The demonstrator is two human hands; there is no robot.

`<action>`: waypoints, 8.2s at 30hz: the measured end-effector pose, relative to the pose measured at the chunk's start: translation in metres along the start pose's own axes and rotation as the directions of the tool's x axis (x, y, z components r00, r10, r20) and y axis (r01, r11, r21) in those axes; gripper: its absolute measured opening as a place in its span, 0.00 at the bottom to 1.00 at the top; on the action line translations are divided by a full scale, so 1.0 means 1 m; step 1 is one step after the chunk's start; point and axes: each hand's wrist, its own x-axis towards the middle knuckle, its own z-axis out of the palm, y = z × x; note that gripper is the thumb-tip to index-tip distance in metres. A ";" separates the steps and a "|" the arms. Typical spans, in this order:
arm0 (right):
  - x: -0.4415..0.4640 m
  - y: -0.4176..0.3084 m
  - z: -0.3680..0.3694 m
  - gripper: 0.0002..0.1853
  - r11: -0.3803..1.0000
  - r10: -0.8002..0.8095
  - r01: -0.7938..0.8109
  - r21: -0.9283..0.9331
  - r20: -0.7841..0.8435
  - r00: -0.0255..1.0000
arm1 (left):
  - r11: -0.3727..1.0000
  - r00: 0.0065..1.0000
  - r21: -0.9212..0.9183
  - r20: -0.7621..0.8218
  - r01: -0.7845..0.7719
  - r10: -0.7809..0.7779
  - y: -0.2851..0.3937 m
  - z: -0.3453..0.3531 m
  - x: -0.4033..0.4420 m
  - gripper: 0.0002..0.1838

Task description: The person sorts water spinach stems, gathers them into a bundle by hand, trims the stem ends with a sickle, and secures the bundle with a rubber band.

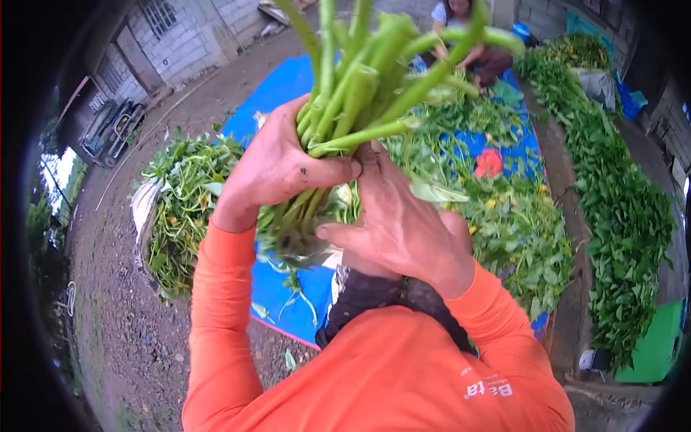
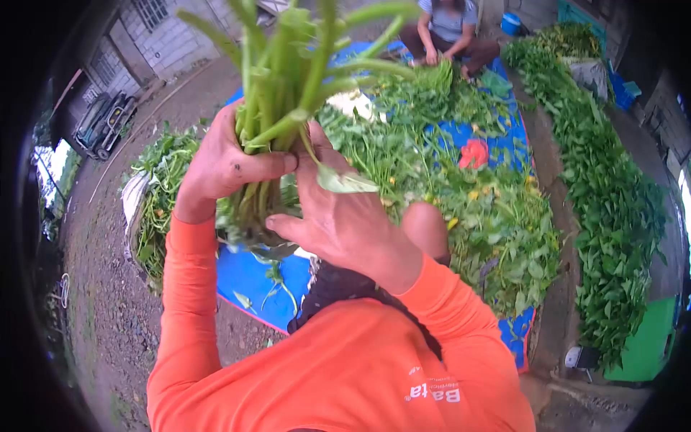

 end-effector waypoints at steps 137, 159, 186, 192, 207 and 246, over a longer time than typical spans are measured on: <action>-0.380 0.050 -0.074 0.21 0.510 0.859 -0.594 0.622 -0.341 0.381 | 0.390 0.406 -0.215 0.753 0.895 -0.517 -0.196 0.233 -0.004 0.29; -0.426 0.133 -0.030 0.19 0.362 0.932 -0.928 0.088 -0.069 0.357 | 0.412 0.459 -0.334 0.851 0.847 -0.253 -0.186 0.239 0.000 0.48; -0.278 0.095 -0.151 0.17 0.640 0.755 -0.767 -0.039 -0.151 0.638 | 0.804 0.523 -0.098 0.804 0.586 -0.283 -0.150 0.275 0.006 0.28; -0.356 0.136 -0.160 0.18 0.182 0.977 -0.827 -0.531 0.003 0.213 | 0.785 0.624 -0.176 0.717 0.594 -0.311 -0.149 0.247 0.006 0.29; -0.266 0.111 -0.049 0.29 0.645 0.742 -0.687 0.335 -0.055 0.669 | 0.766 0.556 -0.062 0.725 0.640 -0.406 -0.188 0.260 0.005 0.25; -0.187 0.187 0.027 0.26 0.130 0.827 -0.469 0.873 0.165 0.537 | 0.787 0.765 -0.060 0.292 0.614 -0.574 -0.162 0.031 -0.033 0.26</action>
